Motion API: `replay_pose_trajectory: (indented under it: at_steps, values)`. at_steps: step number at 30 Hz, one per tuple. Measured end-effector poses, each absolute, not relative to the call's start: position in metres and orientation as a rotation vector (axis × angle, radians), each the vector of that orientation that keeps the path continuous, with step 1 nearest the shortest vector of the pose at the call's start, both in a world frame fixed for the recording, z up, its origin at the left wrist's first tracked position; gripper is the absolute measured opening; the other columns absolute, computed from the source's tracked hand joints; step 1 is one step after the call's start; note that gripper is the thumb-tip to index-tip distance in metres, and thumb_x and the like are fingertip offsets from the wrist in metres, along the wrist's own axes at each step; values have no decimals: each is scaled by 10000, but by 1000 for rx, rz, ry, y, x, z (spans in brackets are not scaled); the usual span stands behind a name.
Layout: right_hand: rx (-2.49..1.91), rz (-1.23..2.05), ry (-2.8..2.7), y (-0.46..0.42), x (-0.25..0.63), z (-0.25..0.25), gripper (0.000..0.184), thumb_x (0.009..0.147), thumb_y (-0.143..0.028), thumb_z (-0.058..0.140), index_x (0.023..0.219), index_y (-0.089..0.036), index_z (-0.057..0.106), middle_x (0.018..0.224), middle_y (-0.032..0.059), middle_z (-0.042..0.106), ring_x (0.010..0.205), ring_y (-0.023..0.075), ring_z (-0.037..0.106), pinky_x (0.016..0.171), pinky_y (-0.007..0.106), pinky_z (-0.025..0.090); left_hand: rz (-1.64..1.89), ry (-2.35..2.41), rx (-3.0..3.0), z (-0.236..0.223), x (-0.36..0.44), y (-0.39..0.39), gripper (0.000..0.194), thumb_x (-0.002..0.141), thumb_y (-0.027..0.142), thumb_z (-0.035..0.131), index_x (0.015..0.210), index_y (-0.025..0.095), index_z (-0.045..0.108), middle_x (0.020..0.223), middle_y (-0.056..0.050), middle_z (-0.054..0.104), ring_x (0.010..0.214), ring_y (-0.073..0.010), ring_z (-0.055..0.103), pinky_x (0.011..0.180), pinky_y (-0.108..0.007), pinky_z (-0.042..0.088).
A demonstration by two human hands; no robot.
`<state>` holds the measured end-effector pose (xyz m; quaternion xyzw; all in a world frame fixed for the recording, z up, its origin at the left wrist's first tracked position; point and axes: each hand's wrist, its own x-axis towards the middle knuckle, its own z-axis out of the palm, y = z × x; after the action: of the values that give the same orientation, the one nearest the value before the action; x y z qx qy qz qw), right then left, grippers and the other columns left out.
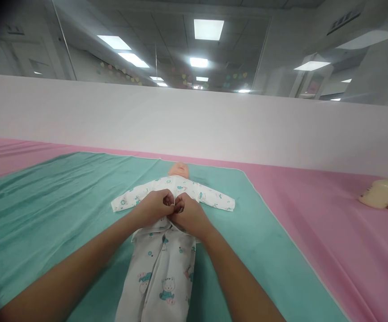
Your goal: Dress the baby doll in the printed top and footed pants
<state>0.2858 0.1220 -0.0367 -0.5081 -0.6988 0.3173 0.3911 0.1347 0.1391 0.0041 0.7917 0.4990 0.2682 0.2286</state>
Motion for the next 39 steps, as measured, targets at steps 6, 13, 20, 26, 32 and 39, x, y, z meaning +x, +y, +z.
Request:
replay_pose_trajectory:
  at_steps: [6,13,20,26,32,39]
  values:
    - [-1250,943,-1758,120,289,-33,287,641,-236,616,891,-209,477,722,-31,619,669,131,530,554,222,357,772,1360,2175,0,137,138,87,658,285,555,660,202,531,632,28,584,567,-114,486,477,-212,316]
    - [-1181,1037,-1747,119,293,-28,203,649,-170,567,834,-200,488,659,-48,562,584,90,475,512,198,342,814,1405,2201,-1,137,137,44,629,167,506,650,197,531,625,23,581,573,-115,486,483,-212,304]
    - [-1175,1095,-1635,124,294,-34,121,728,-255,521,839,-222,486,505,-97,415,420,60,341,393,174,278,790,1136,1884,-6,125,152,183,605,125,518,770,188,565,689,15,597,574,-100,526,499,-196,385]
    - [-1193,1097,-1620,123,293,-30,152,718,-271,532,857,-209,523,549,-55,551,437,77,416,370,176,314,768,933,1724,-8,116,161,184,644,202,596,825,183,565,666,23,597,573,-104,555,560,-222,446]
    - [-1231,1065,-1592,125,292,-32,133,693,-275,554,802,-199,549,505,-65,524,362,57,371,347,180,299,749,994,1749,-4,114,159,183,649,260,633,803,164,614,662,-7,638,580,-129,584,572,-243,465]
    - [-1259,1078,-1553,125,289,-31,146,697,-306,569,779,-185,565,506,-52,531,339,50,368,327,176,284,764,1156,1782,-2,116,156,159,634,295,644,729,171,672,624,-9,659,599,-145,599,559,-229,450]
